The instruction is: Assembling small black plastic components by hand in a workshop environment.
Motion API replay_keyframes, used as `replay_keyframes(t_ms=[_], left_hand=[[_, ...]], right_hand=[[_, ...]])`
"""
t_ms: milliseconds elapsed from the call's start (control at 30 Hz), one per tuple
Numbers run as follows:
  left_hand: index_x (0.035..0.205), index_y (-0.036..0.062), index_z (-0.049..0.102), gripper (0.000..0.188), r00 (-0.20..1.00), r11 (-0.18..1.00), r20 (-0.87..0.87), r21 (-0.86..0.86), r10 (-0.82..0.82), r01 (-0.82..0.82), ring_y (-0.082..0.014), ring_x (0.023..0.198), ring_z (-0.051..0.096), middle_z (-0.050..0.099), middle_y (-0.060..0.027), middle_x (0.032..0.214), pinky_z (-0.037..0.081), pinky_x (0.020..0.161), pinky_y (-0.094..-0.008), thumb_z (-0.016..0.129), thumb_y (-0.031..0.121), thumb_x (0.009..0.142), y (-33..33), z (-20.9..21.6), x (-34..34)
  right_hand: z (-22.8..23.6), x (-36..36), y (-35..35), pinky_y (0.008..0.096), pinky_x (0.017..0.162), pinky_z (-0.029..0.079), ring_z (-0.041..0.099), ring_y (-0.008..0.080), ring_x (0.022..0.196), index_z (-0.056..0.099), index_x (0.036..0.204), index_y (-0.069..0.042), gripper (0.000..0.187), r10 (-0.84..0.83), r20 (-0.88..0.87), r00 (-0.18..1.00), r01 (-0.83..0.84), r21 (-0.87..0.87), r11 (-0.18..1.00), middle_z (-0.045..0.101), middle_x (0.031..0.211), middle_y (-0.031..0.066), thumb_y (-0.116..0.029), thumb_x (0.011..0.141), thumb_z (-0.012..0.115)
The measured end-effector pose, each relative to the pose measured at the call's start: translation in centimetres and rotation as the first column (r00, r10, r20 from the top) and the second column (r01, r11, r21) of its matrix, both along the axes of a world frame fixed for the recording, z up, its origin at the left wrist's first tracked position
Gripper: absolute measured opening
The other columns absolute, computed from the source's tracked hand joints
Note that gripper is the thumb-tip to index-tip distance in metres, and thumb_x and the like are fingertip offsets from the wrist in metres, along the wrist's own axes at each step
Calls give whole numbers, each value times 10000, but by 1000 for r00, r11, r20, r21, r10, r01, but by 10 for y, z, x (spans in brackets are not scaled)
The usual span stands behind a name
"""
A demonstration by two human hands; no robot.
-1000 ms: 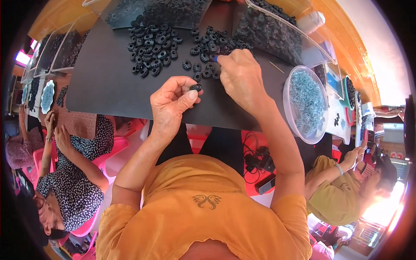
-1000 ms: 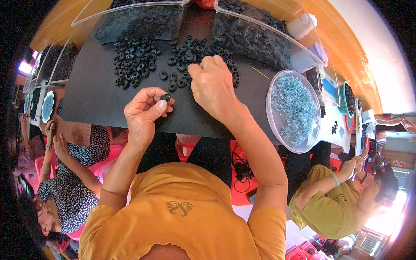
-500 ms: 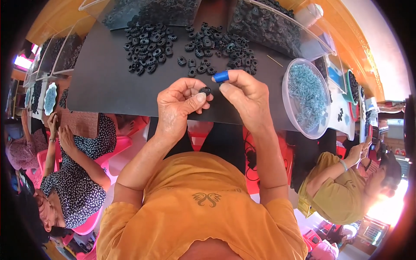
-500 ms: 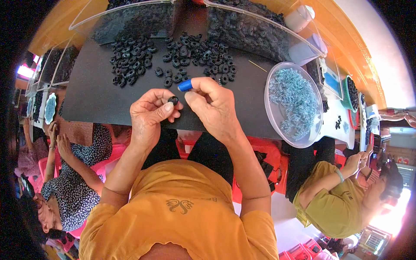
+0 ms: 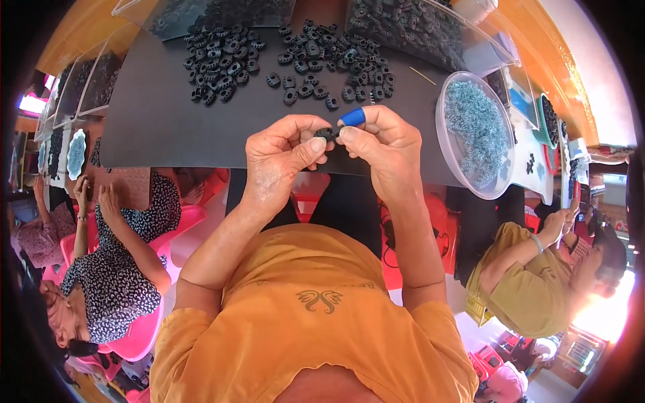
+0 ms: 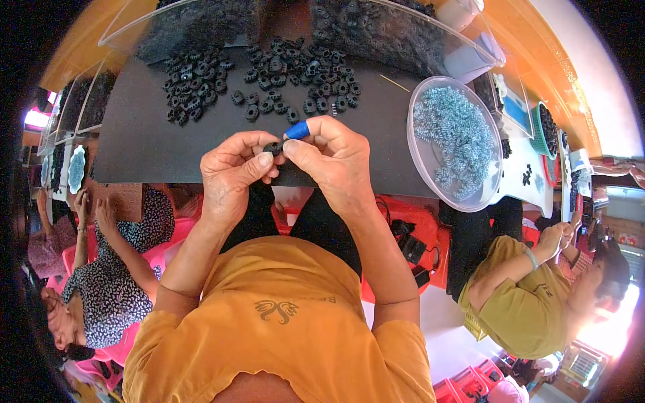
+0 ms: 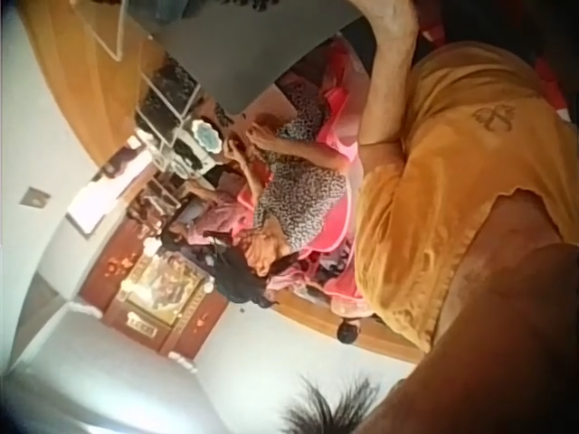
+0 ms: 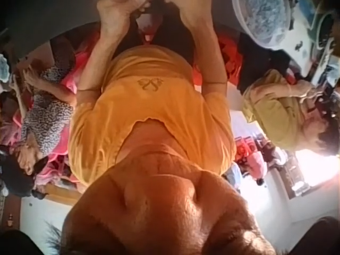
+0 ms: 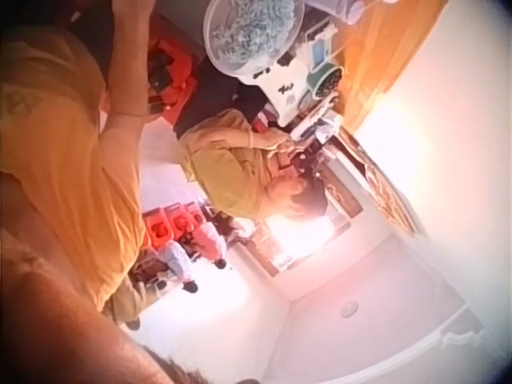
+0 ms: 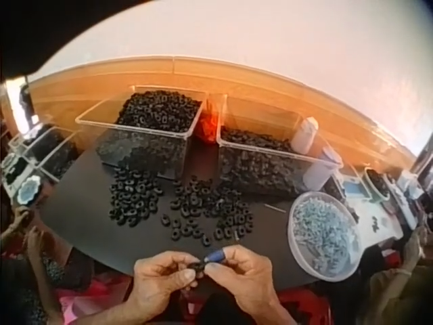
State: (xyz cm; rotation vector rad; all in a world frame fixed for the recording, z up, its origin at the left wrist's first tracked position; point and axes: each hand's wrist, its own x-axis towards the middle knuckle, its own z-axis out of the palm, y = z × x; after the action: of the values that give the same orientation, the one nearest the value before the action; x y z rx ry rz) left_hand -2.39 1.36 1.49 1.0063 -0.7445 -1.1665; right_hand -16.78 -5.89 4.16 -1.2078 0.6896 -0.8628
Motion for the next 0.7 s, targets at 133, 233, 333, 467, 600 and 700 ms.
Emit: replay_keyframes(t_ms=[133,233,333,467,600,700], left_hand=[[1008,-5,609,141,998,1000,55,-3,-27,28,-59,664,562,635,-23,813,452,582,-176,601,53,879,3,3,-3],[1003,-5,604,133,998,998,29,34,-49,48,-51,659,553,631,-21,807,442,565,-161,595,60,887,4,6,-8],[1002,-5,602,133,998,997,29,36,-64,63,-43,658,546,630,-24,807,437,558,-152,598,58,885,5,6,-8],[1003,-1,608,144,998,999,33,17,-50,49,-37,661,540,630,-23,801,440,569,-152,621,54,870,8,1,-7],[1000,-30,618,195,996,998,64,-8,-55,56,-75,657,584,660,-72,784,492,596,-194,654,85,848,9,0,-6],[999,-9,616,161,995,996,58,8,-87,87,-41,660,539,626,-25,787,438,569,-151,641,66,859,9,-1,-8]], right_hand=[[2,-3,4,203,594,443,600,94,703,615,906,22,86,-12,-96,995,6,-64,998,643,786,67,7,823,630],[-1,-6,7,212,613,469,607,99,702,605,910,30,82,-8,-89,996,1,-73,997,638,782,68,33,828,612],[-2,-3,10,202,609,483,588,59,684,573,891,26,55,-28,-58,998,23,-77,997,621,749,31,36,840,590],[-3,-4,12,205,619,489,593,59,713,570,909,21,70,-18,-34,999,15,-65,998,610,795,24,47,844,577],[-4,-10,13,220,683,507,581,70,755,606,952,26,142,7,-37,999,-10,-88,996,609,849,28,94,831,574],[-6,-12,13,202,624,490,597,55,721,580,901,17,76,-24,-73,997,13,-151,988,607,807,19,53,834,575]])
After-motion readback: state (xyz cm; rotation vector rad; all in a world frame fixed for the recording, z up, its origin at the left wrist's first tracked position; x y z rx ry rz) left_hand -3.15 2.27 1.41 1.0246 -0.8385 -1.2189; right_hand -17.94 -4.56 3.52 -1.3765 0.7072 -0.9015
